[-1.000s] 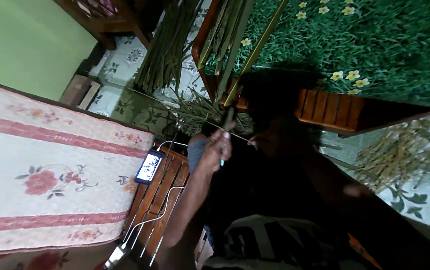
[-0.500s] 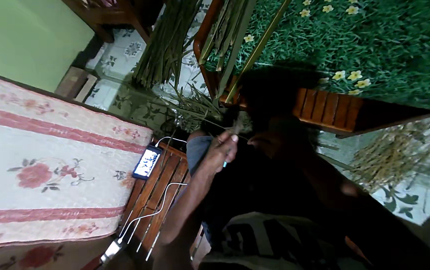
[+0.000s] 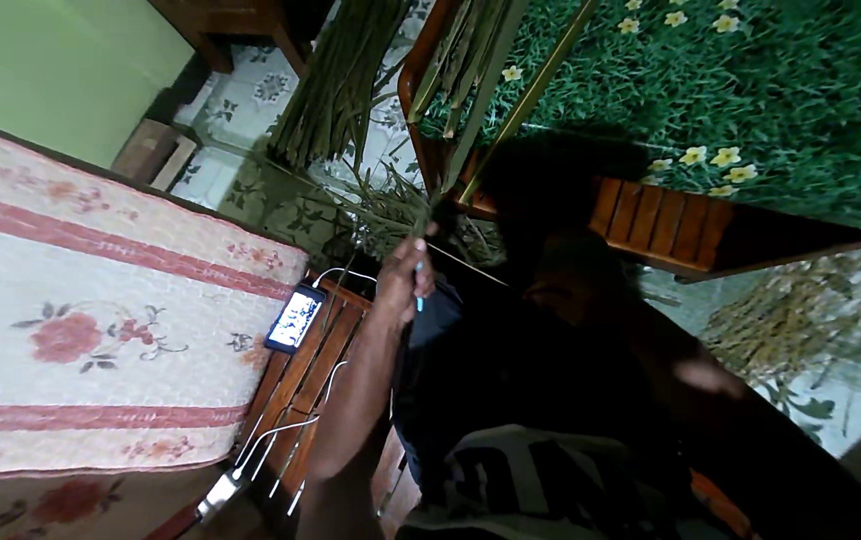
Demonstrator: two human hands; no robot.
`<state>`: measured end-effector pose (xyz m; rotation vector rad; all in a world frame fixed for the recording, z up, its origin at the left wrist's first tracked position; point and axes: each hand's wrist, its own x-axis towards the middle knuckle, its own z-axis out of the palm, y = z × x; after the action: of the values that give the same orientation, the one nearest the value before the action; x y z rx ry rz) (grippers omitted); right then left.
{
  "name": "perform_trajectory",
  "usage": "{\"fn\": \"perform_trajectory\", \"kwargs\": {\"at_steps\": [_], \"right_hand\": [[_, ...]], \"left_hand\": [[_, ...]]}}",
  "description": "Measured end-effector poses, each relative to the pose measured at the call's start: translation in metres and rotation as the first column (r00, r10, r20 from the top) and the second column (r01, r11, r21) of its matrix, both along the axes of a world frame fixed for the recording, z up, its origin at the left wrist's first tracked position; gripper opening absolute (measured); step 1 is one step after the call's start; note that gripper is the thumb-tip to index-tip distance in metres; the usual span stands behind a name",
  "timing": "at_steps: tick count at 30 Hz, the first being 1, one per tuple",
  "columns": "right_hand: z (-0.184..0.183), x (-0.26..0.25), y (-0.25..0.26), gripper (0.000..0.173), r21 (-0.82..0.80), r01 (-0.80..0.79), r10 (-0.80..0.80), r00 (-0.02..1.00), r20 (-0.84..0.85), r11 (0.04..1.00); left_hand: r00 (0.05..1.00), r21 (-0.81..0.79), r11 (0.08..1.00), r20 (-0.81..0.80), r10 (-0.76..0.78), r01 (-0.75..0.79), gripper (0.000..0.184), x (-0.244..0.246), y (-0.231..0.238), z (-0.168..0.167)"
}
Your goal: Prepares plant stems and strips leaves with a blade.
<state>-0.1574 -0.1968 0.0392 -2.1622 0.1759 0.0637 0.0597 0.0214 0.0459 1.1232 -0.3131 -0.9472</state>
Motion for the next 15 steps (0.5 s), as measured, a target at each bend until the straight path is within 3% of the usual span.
{"fn": "perform_trajectory", "kwargs": {"at_steps": [4,8,10,12,14,15], "right_hand": [[-0.016,-0.028,-0.021,0.029,0.027,0.017,-0.016,0.999,-0.041,0.999],[-0.022,-0.052,-0.037,0.028,0.116,0.195,-0.167,0.961,-0.219,0.974],[-0.016,-0.050,-0.034,0.029,0.138,0.272,-0.230,0.937,-0.262,0.952],[-0.011,-0.038,-0.027,0.031,0.154,0.291,-0.252,0.940,-0.231,0.944],[-0.004,-0.020,-0.017,0.033,0.137,0.275,-0.245,0.948,-0.203,0.952],[-0.003,-0.010,-0.013,0.033,0.121,0.247,-0.225,0.959,-0.173,0.961]], "left_hand": [[0.986,-0.022,0.988,0.065,0.155,-0.154,0.035,0.042,0.012,0.009],[0.937,-0.010,0.943,0.115,0.331,-0.332,0.034,0.071,0.022,0.018],[0.928,-0.031,0.933,0.098,0.359,-0.358,0.033,0.060,0.017,0.010],[0.956,0.015,0.958,0.073,0.286,-0.288,0.029,0.023,0.002,-0.006],[0.995,0.078,0.994,0.067,0.072,-0.078,0.025,-0.027,-0.018,-0.024],[0.996,0.108,0.993,0.070,-0.060,0.053,0.034,-0.050,-0.027,-0.027]]}}
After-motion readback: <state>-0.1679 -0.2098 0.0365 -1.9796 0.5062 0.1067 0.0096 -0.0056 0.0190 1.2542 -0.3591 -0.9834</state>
